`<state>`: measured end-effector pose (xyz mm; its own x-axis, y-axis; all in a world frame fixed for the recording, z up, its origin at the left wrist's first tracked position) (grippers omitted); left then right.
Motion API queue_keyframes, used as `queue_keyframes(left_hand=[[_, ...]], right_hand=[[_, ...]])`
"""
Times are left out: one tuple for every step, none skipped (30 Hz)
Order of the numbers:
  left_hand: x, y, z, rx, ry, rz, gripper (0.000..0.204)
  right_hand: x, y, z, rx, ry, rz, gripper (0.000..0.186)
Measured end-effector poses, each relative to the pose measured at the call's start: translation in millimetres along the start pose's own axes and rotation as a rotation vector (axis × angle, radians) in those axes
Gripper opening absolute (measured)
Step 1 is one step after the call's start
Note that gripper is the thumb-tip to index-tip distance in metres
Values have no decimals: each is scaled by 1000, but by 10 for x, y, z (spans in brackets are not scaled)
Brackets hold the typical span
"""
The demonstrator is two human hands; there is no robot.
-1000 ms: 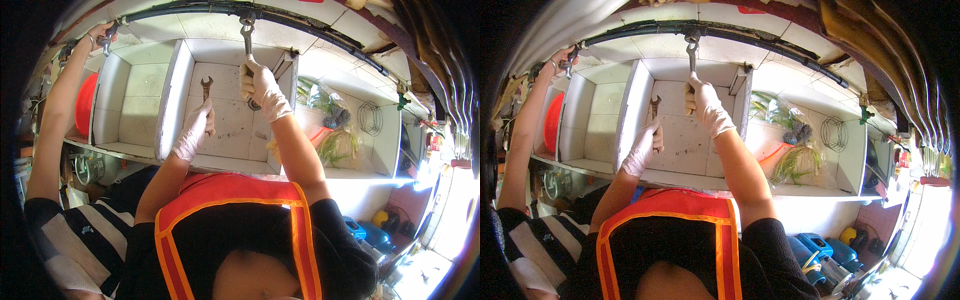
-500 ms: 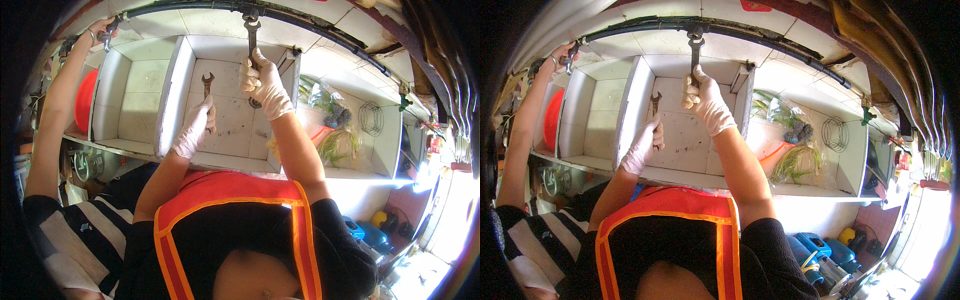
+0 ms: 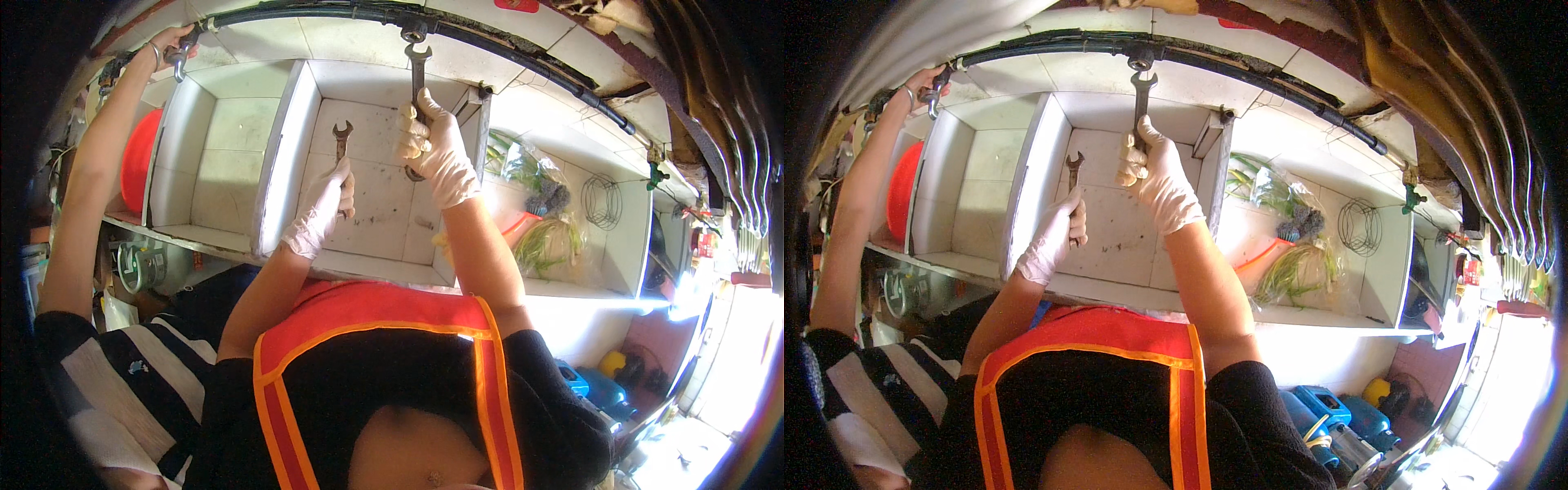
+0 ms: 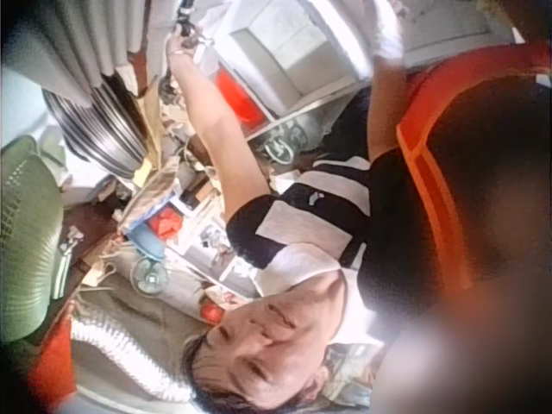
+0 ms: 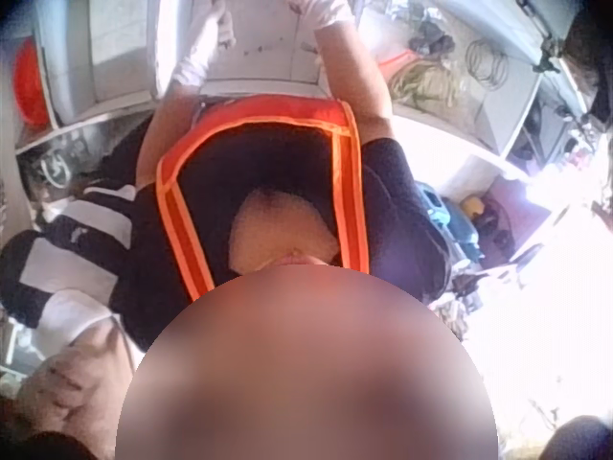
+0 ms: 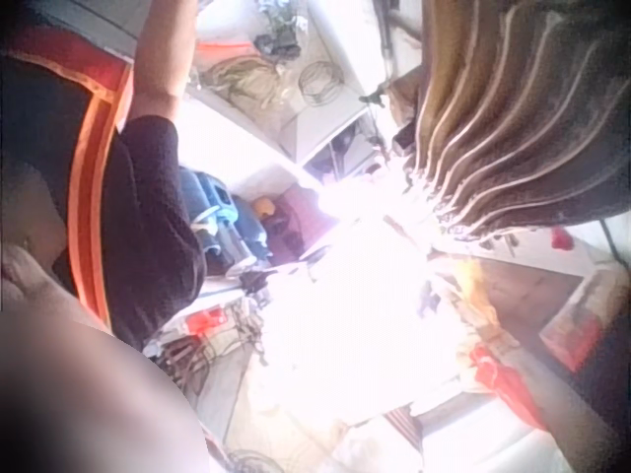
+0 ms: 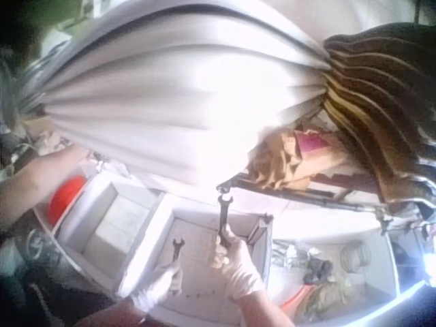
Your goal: The person uses two wrenches to tighten a fitting under a sink. They repeatedly reposition the wrenches and apply torque to the connection while another person stands nearby.
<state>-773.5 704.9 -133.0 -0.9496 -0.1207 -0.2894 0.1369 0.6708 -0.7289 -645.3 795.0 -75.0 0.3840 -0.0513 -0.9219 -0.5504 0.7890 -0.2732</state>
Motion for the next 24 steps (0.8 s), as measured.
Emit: queue_keyframes(left_hand=[[-12, -5, -3, 2, -12, 1, 39], [-36, -13, -11, -4, -24, 16, 39], [-36, -22, -14, 2, -20, 0, 39], [-48, -33, -20, 1, -17, -2, 39], [-51, -43, -27, 1, -13, -13, 40], [-61, -54, -36, -6, -14, -12, 39], [-61, -64, -46, -12, -15, -21, 39], [-55, -74, -55, -18, -17, -31, 39], [-52, -82, -60, -19, -20, -28, 39], [-45, -88, -64, -22, -26, -27, 39], [-35, -94, -69, -30, -33, -25, 39], [-20, -97, -69, -29, -35, -28, 39], [-8, -96, -73, -33, -38, -28, 39], [4, -95, -62, -23, -40, -30, 39], [1, -89, -61, -24, -50, -14, 39], [-5, -83, -52, -16, -59, -1, 39], [-6, -77, -37, -1, -69, -2, 39], [-20, -74, -37, -7, -60, 7, 39], [-31, -71, -35, -8, -48, 3, 38], [-46, -68, -34, -8, -34, 0, 38], [-63, -71, -35, -9, -33, 4, 38], [-81, -73, -39, -10, -31, 9, 38], [-96, -75, -47, -11, -28, 13, 38], [-108, -79, -60, -17, -21, 16, 38]], right_hand=[[-70, 23, 30, 3, 13, 80, 45], [-44, 55, 52, 4, 43, 22, 45], [-70, 95, 71, -8, 94, 33, 44], [-95, 129, 82, -21, 145, 45, 44], [-125, 157, 94, -13, 190, 67, 44], [-129, 177, 99, 6, 147, 62, 43], [-140, 194, 99, 31, 119, 57, 43], [-106, 207, 100, 63, 80, -21, 43], [-56, 190, 122, 138, -157, -105, 41], [-42, 163, 149, 186, -311, -163, 40], [-10, 124, 177, 220, -467, -264, 40], [7, 69, 226, 272, -627, -363, 39], [-21, 16, 259, 315, -797, -387, 39], [9, -42, 202, 266, -764, -430, 39], [2, -80, 171, 251, -738, -416, 39], [10, -116, 142, 226, -712, -415, 39], [10, -138, 83, 180, -573, -374, 39], [3, -148, 74, 166, -553, -344, 39], [14, -162, 62, 142, -524, -337, 39], [31, -170, 60, 124, -494, -340, 39], [32, -167, 60, 115, -484, -322, 39], [36, -160, 72, 112, -473, -313, 39], [38, -153, 81, 109, -462, -303, 39], [36, -146, 86, 105, -457, -289, 39]])
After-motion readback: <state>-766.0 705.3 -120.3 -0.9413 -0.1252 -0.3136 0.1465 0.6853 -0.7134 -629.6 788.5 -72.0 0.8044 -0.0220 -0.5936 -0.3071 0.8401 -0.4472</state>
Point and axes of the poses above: each hand's wrist, its own y-axis towards the middle knuckle, its own x-axis out of the back of the hand, z = x × y, the point moved 7 cm from there along y, towards the middle knuckle, and after that the axes turned 8 degrees about x, right-handed, at the moved point
